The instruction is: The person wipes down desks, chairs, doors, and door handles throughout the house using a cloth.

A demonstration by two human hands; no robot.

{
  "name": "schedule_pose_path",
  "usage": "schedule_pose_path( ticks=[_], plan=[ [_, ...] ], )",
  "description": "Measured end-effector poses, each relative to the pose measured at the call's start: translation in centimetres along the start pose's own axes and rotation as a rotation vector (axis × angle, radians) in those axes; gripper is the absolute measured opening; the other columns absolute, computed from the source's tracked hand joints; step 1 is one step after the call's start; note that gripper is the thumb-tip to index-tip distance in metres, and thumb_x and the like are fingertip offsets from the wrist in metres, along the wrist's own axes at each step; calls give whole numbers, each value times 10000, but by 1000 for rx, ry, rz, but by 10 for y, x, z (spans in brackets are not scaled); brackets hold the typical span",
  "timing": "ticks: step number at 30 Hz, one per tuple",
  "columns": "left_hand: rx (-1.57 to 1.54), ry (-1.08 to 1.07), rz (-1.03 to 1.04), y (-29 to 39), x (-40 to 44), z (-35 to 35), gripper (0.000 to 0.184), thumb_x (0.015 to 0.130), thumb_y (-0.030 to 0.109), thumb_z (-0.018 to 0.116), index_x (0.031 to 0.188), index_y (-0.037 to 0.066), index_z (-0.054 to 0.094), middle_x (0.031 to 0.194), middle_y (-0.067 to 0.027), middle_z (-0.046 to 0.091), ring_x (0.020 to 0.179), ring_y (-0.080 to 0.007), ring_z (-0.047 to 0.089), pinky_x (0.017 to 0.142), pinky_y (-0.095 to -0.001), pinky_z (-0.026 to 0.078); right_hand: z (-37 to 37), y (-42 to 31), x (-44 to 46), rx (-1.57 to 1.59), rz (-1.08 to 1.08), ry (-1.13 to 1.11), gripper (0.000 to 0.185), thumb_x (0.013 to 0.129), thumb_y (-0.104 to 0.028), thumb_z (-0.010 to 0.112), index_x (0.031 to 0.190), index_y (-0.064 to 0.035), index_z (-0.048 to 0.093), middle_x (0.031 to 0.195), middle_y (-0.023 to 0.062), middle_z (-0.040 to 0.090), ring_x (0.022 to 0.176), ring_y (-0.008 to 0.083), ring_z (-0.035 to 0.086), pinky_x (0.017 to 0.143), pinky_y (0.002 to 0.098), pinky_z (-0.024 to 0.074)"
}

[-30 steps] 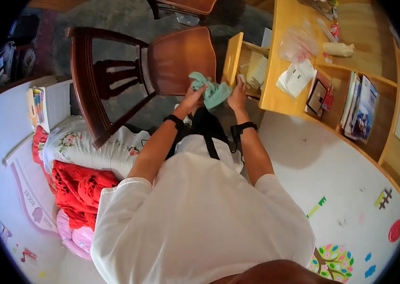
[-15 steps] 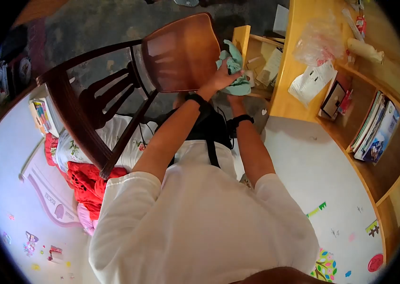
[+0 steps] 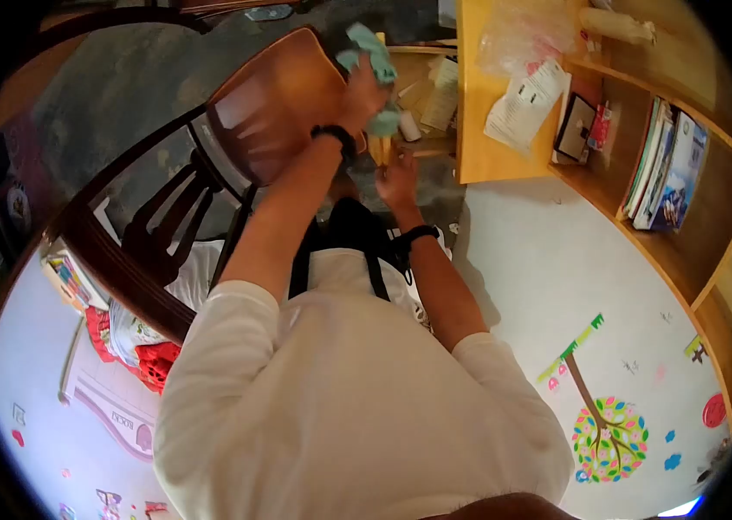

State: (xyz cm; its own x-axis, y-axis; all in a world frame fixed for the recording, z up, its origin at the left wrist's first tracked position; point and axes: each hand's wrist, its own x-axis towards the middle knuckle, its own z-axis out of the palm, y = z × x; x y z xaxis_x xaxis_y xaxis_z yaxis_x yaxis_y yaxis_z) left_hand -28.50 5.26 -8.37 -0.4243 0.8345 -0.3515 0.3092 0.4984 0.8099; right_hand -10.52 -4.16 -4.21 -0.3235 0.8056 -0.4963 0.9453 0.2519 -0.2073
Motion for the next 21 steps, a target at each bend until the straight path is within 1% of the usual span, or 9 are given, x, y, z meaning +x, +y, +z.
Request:
schedule_pose_path(
  ticks=[3, 5, 6, 7, 8, 10, 12, 19, 21],
  plan=[
    [102, -11, 4, 24, 27, -22, 894, 792, 262, 755, 1480, 140, 196, 1303, -363, 405, 1097, -510, 528, 819, -537, 526, -33, -7, -3, 28, -37, -99, 508, 878, -187, 572, 1349, -21, 477, 1357, 208, 483, 1228, 388, 448, 1004, 465, 407],
    [378, -36, 133, 24, 36, -26, 885, 793, 257, 749, 1492, 213, 208, 1289, -351, 415, 1033, -513, 559, 761, -529, 544, -29, -4, -1, 2, -51, -169, 508, 892, -206, 567, 1359, -29, 474, 1339, 210, 498, 1226, 383, 451, 976, 456, 434],
    [441, 47, 139, 19, 38, -15, 849, 810, 250, 728, 1491, 261, 221, 1278, -343, 415, 933, -500, 597, 703, -516, 555, -13, 3, -3, -15, -86, -62, 540, 877, -208, 594, 1374, -43, 464, 1210, 203, 541, 1117, 383, 509, 903, 465, 467],
    [446, 40, 149, 27, 30, -21, 849, 810, 250, 728, 1491, 261, 221, 1278, -343, 415, 933, -500, 597, 703, -516, 555, -10, 2, -6, -32, -122, 48, 574, 862, -209, 622, 1390, -58, 455, 1081, 197, 584, 1008, 382, 567, 829, 474, 499],
    [423, -57, 79, 34, 21, -28, 862, 816, 273, 732, 1495, 249, 201, 1301, -367, 398, 913, -503, 601, 695, -530, 555, -10, 2, -7, -24, -114, 56, 574, 862, -209, 622, 1390, -58, 455, 1081, 197, 584, 1008, 382, 567, 829, 474, 499],
    [404, -153, 21, 40, 9, -31, 877, 822, 296, 736, 1498, 238, 180, 1324, -391, 380, 892, -506, 605, 687, -544, 555, -22, -4, -7, 37, 21, -227, 583, 878, -263, 596, 1407, -74, 440, 994, 215, 642, 911, 384, 623, 774, 487, 516],
    [480, -241, -80, 40, -7, -28, 760, 828, 226, 702, 1458, 224, 276, 1278, -332, 397, 891, -489, 612, 679, -515, 555, -14, -7, -12, 11, 18, -208, 527, 882, -272, 584, 1359, -72, 488, 979, 214, 655, 892, 385, 633, 759, 491, 520],
    [541, -431, 13, 21, -87, -22, 759, 804, 248, 709, 1439, 174, 300, 1302, -340, 398, 938, -486, 613, 754, -513, 545, -21, -7, -18, 17, -12, -325, 232, 851, -178, 601, 1021, -27, 646, 971, 208, 668, 906, 404, 632, 768, 489, 524],
    [512, -495, 10, 14, -108, -19, 791, 784, 287, 710, 1446, 175, 291, 1304, -347, 421, 972, -475, 611, 808, -524, 527, -25, -4, -19, 23, -48, -354, 236, 835, -150, 612, 1034, -26, 643, 960, 215, 666, 901, 411, 630, 767, 489, 524]
  ],
)
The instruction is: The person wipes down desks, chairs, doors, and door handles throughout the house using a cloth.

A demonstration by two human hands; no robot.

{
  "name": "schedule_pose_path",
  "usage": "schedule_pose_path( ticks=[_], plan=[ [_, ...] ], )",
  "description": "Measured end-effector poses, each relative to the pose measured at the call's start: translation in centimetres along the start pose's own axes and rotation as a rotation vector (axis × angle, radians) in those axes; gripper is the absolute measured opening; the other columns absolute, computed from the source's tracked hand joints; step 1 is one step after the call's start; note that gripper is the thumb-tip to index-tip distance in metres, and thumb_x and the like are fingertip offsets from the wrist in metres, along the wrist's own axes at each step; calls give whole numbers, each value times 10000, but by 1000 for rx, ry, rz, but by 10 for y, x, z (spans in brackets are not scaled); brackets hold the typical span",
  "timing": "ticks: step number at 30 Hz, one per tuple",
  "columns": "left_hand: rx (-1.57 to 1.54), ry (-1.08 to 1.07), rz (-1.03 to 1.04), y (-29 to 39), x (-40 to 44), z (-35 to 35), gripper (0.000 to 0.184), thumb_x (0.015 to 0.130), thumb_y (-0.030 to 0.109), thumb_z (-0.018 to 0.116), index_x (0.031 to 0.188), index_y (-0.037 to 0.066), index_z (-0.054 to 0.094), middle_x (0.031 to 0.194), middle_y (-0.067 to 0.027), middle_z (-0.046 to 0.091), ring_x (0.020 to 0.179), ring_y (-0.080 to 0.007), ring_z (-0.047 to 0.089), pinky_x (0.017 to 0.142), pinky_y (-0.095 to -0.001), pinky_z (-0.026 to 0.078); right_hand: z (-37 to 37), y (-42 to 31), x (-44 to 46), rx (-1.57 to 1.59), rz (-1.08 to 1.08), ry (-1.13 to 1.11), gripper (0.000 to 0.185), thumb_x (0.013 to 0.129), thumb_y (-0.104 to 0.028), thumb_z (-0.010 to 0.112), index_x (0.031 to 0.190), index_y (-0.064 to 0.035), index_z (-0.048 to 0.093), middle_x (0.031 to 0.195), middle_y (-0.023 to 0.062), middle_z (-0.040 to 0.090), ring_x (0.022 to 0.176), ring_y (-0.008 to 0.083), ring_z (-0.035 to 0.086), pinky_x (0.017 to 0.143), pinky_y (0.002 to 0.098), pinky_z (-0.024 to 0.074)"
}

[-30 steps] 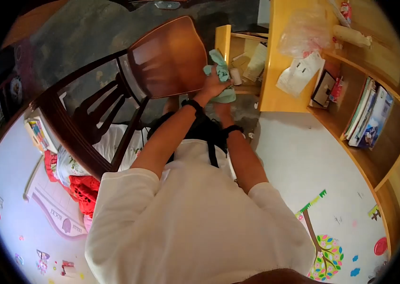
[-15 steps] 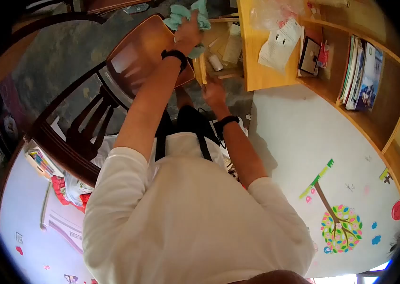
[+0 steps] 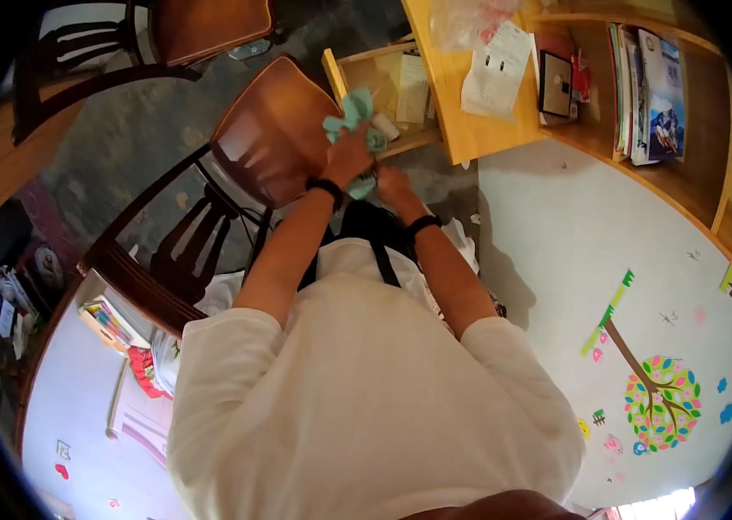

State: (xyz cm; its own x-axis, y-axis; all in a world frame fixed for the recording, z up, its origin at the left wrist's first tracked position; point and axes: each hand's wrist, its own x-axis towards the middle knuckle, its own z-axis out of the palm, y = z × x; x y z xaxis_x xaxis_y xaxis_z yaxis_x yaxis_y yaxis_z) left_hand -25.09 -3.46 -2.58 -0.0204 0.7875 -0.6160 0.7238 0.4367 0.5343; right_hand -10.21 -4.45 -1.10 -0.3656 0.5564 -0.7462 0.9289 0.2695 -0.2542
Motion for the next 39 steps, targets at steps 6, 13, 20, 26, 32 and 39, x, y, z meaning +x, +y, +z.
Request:
schedule_pose_path(
  ticks=[6, 13, 20, 26, 32, 39],
  plan=[
    [49, -103, 34, -11, -4, 3, 800, 767, 384, 702, 1442, 182, 322, 1283, -341, 454, 1028, -463, 596, 847, -535, 503, 32, 17, -7, 1, -67, -20, 320, 803, -125, 650, 1106, -27, 618, 939, 246, 658, 876, 427, 630, 757, 498, 524],
    [169, -55, 72, -32, 35, -20, 785, 784, 478, 682, 1435, 189, 350, 1303, -314, 453, 1023, -449, 602, 841, -524, 511, 53, 19, -5, 106, 33, -67, 560, 849, -223, 614, 1358, -45, 464, 950, 262, 660, 887, 436, 631, 762, 516, 523],
    [218, -7, 18, -28, 82, -73, 842, 832, 523, 648, 1490, 166, 264, 1226, -291, 532, 882, -416, 644, 762, -475, 555, 32, -2, -24, 179, 135, 4, 472, 908, -273, 546, 1337, -87, 482, 997, 261, 655, 936, 447, 623, 799, 538, 506],
    [153, -258, -55, -19, 77, -48, 898, 771, 500, 678, 1488, 107, 306, 1090, -207, 649, 982, -342, 649, 803, -457, 537, 12, -30, -33, 158, 362, -30, 365, 914, -326, 548, 1180, -76, 544, 1033, 218, 670, 984, 396, 644, 806, 523, 520],
    [114, -302, 34, -11, 21, -9, 951, 726, 461, 708, 1484, 58, 298, 1125, -243, 640, 1017, -374, 631, 817, -451, 529, 25, -24, -29, 107, 316, -71, 362, 885, -323, 590, 1135, -61, 588, 1068, 189, 672, 994, 380, 648, 805, 498, 531],
    [60, -136, 140, -34, -18, 48, 779, 765, 423, 694, 1426, 142, 394, 1107, -290, 605, 1038, -444, 599, 878, -482, 505, 25, -19, -30, 54, 293, -150, 334, 848, -268, 608, 1108, -58, 623, 1097, 190, 658, 1010, 373, 637, 809, 473, 534]
  ],
)
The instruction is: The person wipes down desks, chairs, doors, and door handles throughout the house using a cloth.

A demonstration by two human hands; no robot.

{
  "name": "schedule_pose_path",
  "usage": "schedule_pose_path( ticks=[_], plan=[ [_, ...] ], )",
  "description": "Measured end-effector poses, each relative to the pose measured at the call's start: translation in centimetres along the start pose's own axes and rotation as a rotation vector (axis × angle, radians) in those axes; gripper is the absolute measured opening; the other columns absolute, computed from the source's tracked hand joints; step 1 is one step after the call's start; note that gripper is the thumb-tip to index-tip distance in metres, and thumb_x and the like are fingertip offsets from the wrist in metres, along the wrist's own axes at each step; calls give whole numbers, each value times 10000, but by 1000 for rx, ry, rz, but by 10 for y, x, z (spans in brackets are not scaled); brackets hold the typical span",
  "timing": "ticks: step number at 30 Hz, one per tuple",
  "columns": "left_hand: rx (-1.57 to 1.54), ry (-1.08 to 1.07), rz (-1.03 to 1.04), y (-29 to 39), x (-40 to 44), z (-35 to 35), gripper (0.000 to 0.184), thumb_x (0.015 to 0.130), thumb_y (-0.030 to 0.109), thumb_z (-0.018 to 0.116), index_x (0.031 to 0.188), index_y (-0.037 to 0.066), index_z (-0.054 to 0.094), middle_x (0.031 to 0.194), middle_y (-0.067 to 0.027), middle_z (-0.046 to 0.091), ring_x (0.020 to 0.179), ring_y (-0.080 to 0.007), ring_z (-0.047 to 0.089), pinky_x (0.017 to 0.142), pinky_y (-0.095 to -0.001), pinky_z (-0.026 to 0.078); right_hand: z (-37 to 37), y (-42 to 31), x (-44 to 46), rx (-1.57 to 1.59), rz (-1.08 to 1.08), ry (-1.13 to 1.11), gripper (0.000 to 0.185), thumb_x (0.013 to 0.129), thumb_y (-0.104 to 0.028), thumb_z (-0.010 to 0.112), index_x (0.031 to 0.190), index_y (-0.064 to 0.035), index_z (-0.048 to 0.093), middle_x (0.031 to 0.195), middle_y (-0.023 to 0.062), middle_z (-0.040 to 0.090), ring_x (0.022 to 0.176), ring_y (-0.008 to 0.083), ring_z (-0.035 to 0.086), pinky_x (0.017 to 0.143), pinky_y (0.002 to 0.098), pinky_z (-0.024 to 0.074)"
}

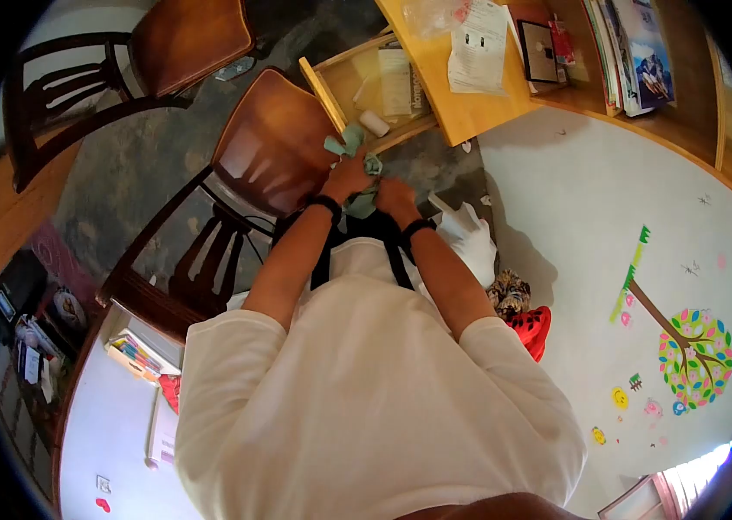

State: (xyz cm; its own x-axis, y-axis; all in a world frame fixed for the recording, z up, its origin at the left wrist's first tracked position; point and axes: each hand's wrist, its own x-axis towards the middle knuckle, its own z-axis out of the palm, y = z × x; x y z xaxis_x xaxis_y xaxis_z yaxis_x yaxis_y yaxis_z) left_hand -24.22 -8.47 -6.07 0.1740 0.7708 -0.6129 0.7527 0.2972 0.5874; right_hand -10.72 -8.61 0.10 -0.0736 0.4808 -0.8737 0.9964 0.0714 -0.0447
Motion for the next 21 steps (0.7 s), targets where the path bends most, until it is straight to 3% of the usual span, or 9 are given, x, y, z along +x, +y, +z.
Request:
schedule_pose_path(
  ticks=[3, 7, 10, 12, 14, 17, 18, 19, 21],
  plan=[
    [-161, -57, -8, -3, -11, -7, 723, 764, 387, 702, 1399, 202, 409, 1125, -298, 584, 1014, -451, 601, 859, -508, 501, 2, 1, 0, -12, -16, -4, 307, 863, -259, 591, 1092, -59, 638, 1079, 180, 664, 992, 372, 640, 802, 480, 530],
    [24, -15, 95, -23, -10, -26, 746, 738, 345, 727, 1394, 217, 396, 1111, -305, 573, 971, -456, 604, 821, -530, 496, -6, -2, 11, 140, -61, 123, 310, 903, -287, 544, 1085, -55, 636, 1020, 178, 676, 955, 370, 647, 771, 495, 524],
    [-75, 202, 27, -19, -9, -73, 743, 724, 254, 738, 1383, 249, 394, 1086, -294, 571, 932, -454, 608, 789, -524, 500, -26, -13, 11, 157, -128, 254, 341, 924, -327, 513, 1061, -42, 640, 1001, 187, 675, 934, 375, 648, 756, 498, 523],
    [-43, 239, -64, -26, 15, -99, 731, 727, 235, 739, 1375, 253, 402, 1073, -285, 576, 929, -452, 609, 786, -518, 503, -44, -22, 13, 127, -161, 213, 362, 935, -347, 494, 1053, -41, 647, 1001, 188, 676, 931, 372, 650, 761, 497, 524],
    [-99, 421, -2, -41, 32, -110, 700, 752, 231, 722, 1373, 241, 400, 1069, -281, 577, 921, -449, 611, 777, -507, 510, -50, -32, 12, 127, -191, 156, 385, 945, -367, 474, 1044, -41, 654, 1001, 189, 677, 928, 369, 652, 765, 497, 525],
    [-113, 388, -55, -32, 46, -134, 695, 769, 153, 709, 1384, 237, 395, 1009, -280, 595, 863, -409, 633, 683, -476, 513, -54, -31, 17, 22, -151, 109, 400, 950, -381, 458, 1037, -53, 670, 1020, 191, 675, 951, 358, 649, 795, 487, 525],
    [-111, 307, -85, -28, 49, -136, 674, 822, 314, 698, 1407, 220, 377, 1007, -272, 620, 903, -404, 637, 725, -477, 510, -50, -28, 19, 17, -127, 94, 408, 950, -386, 457, 1027, -49, 675, 1022, 192, 675, 962, 356, 647, 804, 484, 526],
    [-105, 314, -89, -23, 48, -133, 674, 822, 314, 698, 1407, 220, 377, 1007, -272, 620, 903, -404, 637, 725, -477, 510, -48, -27, 23, 14, -105, 86, 417, 949, -391, 456, 1016, -45, 679, 1023, 193, 675, 973, 354, 645, 813, 481, 526],
    [-122, 107, -143, -13, 43, -118, 739, 865, 571, 591, 1446, 190, 339, 1043, -267, 636, 938, -413, 636, 801, -473, 510, -41, -19, 26, -8, -141, 79, 402, 947, -372, 456, 1019, -48, 682, 1027, 190, 675, 976, 355, 645, 816, 479, 527]
  ],
)
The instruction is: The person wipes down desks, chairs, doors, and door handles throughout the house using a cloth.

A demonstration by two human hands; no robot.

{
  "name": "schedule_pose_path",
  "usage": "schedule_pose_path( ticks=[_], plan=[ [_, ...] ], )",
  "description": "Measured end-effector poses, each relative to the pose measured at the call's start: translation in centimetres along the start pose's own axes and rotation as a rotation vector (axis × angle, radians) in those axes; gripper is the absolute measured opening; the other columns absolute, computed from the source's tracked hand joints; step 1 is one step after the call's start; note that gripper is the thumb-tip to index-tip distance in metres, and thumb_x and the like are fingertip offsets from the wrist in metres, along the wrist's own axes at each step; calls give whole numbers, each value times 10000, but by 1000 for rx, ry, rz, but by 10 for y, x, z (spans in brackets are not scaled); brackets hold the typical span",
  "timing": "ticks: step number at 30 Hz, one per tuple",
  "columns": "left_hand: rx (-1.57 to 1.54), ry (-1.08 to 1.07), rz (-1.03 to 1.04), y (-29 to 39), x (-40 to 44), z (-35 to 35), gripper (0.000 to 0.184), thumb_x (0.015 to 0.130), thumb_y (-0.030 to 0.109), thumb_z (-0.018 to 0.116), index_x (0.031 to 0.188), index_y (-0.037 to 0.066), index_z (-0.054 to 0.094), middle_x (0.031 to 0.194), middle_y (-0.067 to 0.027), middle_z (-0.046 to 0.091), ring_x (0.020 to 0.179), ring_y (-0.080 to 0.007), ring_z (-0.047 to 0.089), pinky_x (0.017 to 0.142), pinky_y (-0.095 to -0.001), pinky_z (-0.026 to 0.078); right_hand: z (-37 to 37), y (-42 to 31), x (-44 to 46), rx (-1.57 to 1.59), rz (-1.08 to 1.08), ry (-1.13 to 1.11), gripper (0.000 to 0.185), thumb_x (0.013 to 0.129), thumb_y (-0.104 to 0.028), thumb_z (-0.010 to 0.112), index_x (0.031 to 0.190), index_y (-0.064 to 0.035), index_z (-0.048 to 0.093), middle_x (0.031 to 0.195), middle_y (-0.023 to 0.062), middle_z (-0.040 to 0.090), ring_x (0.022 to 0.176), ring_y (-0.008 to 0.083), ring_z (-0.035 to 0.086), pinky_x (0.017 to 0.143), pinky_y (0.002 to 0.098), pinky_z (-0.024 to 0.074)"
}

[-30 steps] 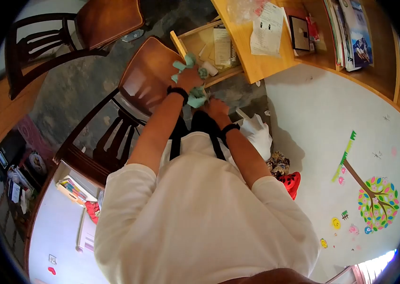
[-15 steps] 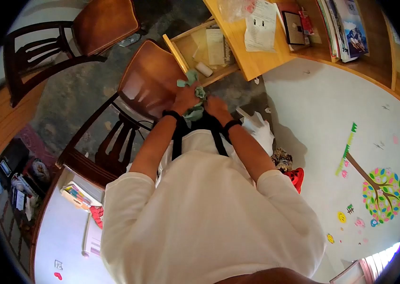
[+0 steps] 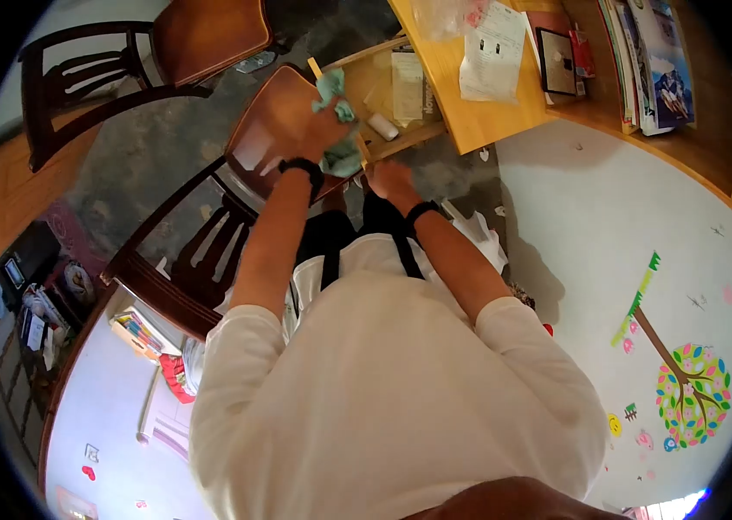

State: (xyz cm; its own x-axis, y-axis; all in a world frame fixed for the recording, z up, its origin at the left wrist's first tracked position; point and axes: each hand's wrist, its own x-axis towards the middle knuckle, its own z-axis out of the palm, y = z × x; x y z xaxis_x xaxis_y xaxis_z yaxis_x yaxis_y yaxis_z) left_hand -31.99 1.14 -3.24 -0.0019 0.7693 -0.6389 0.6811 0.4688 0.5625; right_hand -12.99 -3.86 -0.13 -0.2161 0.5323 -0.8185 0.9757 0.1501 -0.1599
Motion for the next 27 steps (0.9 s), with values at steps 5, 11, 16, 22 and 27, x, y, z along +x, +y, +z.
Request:
schedule_pose_path(
  ticks=[5, 11, 16, 22, 27],
  plan=[
    [-141, -27, -13, -13, -28, 87, 897, 834, 787, 405, 1466, 155, 330, 1211, -269, 590, 1136, -398, 567, 975, -445, 445, 10, 20, -1, -128, -1, 13, 287, 917, -290, 539, 1050, -85, 690, 1040, 131, 689, 953, 316, 667, 776, 439, 547],
    [-156, -295, 40, 36, -88, 55, 856, 902, 682, 418, 1421, 4, 357, 1230, -310, 558, 1165, -429, 531, 973, -443, 434, 17, 43, 4, -115, -14, -118, 302, 855, -265, 557, 1045, -68, 684, 1064, 158, 676, 959, 339, 658, 762, 459, 553],
    [31, -176, 90, -28, -28, 93, 860, 898, 683, 420, 1418, 0, 370, 1228, -314, 562, 1141, -442, 546, 958, -482, 443, 3, 40, 5, -67, 13, -247, 365, 891, -329, 529, 1064, -41, 672, 1117, 206, 644, 1073, 370, 600, 898, 486, 494],
    [-63, -87, -207, -13, 29, 8, 1021, 825, 814, 337, 1448, 5, 355, 1297, -350, 504, 1226, -447, 496, 1023, -468, 404, 7, 37, 11, 160, -200, -178, 627, 971, -546, 347, 1060, -19, 674, 1140, 260, 618, 1070, 434, 567, 916, 500, 462],
    [-198, 2, -245, 23, 18, -44, 1039, 821, 837, 294, 1441, 7, 381, 1396, -272, 464, 1296, -418, 444, 1062, -439, 362, 18, 40, 10, 265, -219, -101, 712, 957, -624, 300, 1032, -20, 670, 1022, 301, 626, 980, 460, 587, 895, 512, 460]
  ],
)
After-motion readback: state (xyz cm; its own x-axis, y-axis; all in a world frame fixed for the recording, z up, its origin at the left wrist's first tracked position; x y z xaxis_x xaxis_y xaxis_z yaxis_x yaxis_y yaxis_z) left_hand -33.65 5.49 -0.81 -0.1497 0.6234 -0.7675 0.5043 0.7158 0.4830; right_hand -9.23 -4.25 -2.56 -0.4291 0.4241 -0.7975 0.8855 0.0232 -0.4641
